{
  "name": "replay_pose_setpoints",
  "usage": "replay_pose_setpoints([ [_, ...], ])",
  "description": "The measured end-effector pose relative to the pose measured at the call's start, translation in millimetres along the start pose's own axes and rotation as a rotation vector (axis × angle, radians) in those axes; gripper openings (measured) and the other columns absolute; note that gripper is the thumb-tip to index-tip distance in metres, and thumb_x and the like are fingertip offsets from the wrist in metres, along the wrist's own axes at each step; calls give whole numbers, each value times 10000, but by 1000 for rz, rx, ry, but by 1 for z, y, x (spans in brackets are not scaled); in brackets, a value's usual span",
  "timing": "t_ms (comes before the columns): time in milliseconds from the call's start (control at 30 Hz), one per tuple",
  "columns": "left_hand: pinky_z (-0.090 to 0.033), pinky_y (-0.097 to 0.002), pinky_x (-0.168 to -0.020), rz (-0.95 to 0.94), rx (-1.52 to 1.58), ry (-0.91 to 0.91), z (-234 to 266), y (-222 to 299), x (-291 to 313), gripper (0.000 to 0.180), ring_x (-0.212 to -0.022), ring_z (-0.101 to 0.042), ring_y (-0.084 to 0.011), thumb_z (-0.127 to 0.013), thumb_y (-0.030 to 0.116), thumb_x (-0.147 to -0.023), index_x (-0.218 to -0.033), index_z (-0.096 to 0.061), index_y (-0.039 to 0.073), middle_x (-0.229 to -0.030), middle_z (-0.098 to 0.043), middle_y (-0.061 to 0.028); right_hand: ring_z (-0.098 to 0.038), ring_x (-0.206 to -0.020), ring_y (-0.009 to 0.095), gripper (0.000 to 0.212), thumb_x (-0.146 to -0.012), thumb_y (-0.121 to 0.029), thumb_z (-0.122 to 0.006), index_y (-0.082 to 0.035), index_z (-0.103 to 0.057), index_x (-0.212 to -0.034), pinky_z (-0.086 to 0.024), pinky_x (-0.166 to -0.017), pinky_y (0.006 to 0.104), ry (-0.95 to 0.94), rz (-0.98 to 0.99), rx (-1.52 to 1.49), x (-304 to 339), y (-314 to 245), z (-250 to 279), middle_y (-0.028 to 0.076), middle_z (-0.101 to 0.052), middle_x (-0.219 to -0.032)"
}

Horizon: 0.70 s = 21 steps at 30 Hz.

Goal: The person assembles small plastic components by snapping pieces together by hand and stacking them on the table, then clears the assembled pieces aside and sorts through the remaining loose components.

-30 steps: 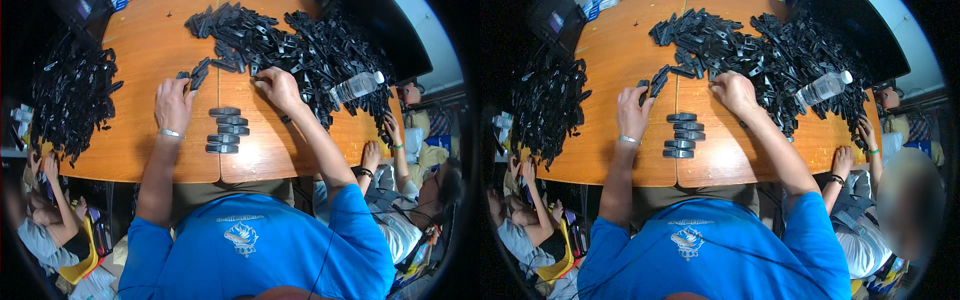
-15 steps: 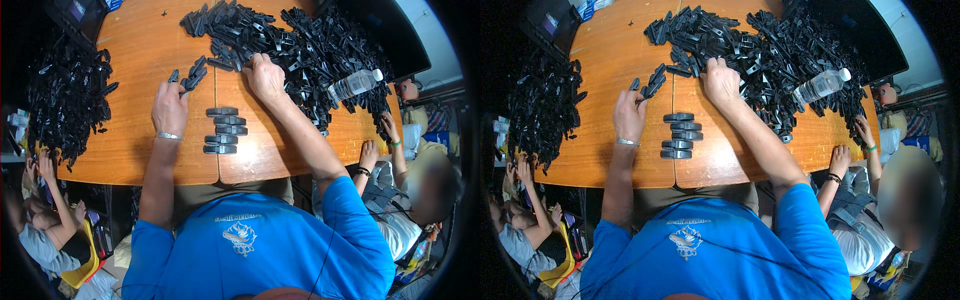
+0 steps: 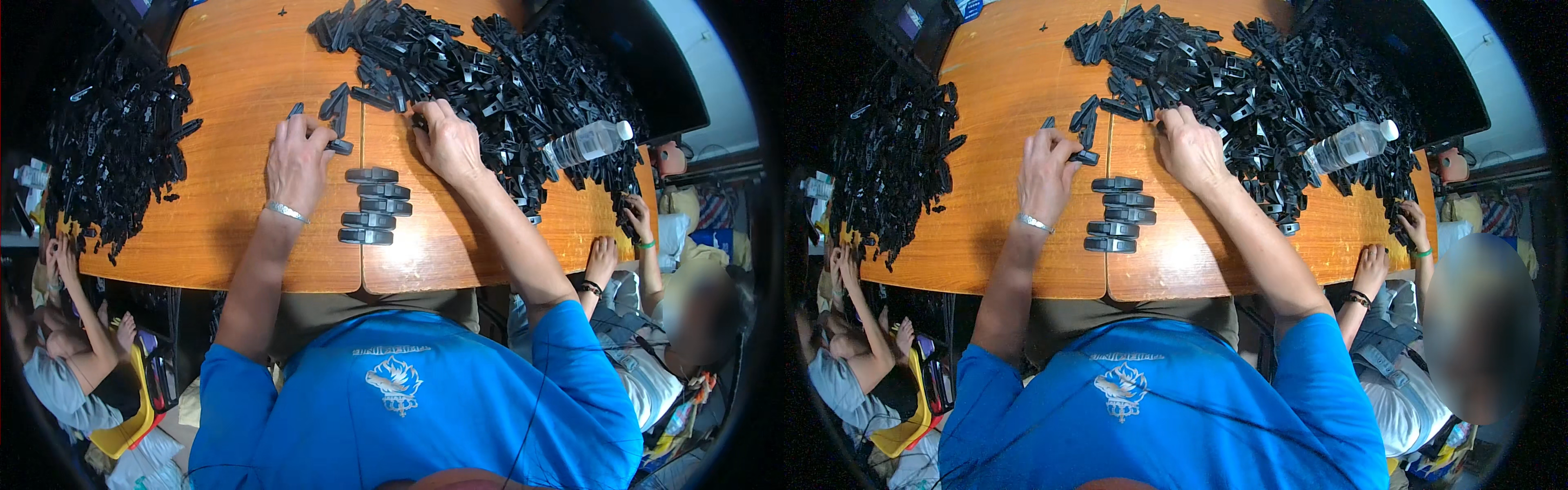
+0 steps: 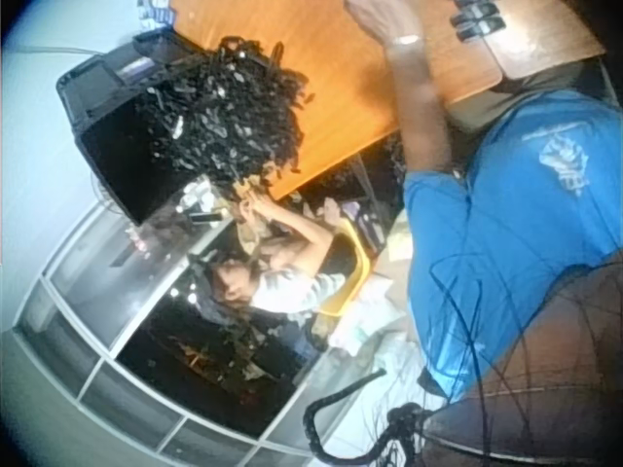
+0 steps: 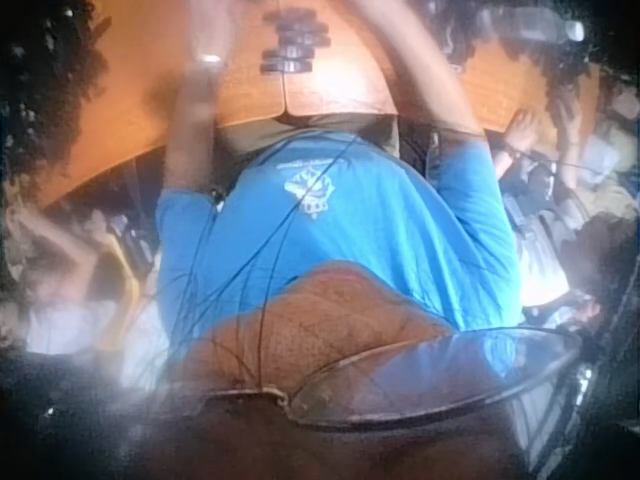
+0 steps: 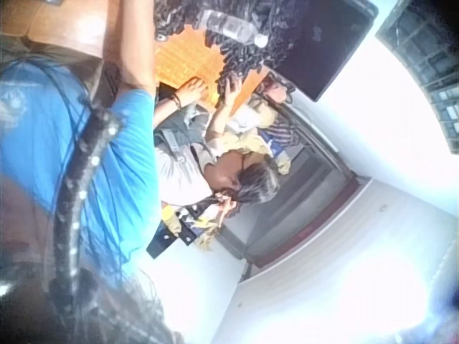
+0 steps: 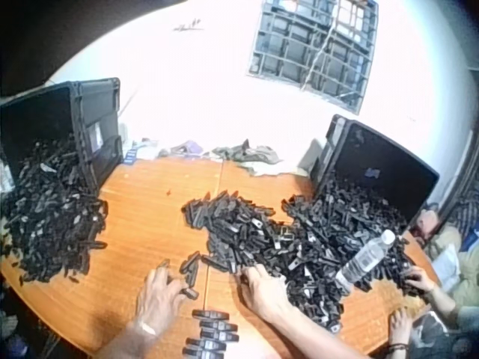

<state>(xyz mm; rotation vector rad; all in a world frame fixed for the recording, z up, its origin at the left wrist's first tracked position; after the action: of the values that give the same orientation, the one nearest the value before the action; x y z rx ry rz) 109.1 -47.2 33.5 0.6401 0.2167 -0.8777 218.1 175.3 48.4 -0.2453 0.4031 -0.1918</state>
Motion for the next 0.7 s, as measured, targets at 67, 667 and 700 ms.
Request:
replay_pose_setpoints([
  [67,-553,-470,-902,-73,-9,85,3,5,-1,301,-1051,-649,-337,-862,14,-828,-1098,-750,85,-1129,-649,-137,-742,-851,428,307,-899,-93,-758,-51,-671,-1190,-615,-734,509,-29,-4,-5,6,-3,0,184,-675,-1070],
  [667,-554,-431,-819,32,238,21,-21,-9,11,256,-964,-675,-316,-910,82,-811,-997,-743,29,-992,-663,-112,-742,-855,381,217,-892,-76,-803,-45,-770,-1104,-602,-749,482,-190,216,-239,-6,-45,-29,142,-704,-1051],
  [700,-554,-431,-819,38,239,20,-21,-9,11,256,-964,-675,-316,-910,82,-811,-997,-743,29,-992,-663,-112,-742,-857,379,210,-882,-74,-809,-46,-777,-1087,-602,-746,484,-183,226,-252,-7,-45,-28,139,-701,-1045],
])
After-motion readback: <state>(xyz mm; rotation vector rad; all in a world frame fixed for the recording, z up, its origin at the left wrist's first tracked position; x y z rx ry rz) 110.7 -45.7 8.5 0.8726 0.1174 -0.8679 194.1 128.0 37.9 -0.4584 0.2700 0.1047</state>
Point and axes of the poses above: each hand's wrist, its own x-axis away from the middle knuckle, its own z-axis out of the back of the hand, y = z × x, the point moved 6 cm from there along -x, towards the middle knuckle
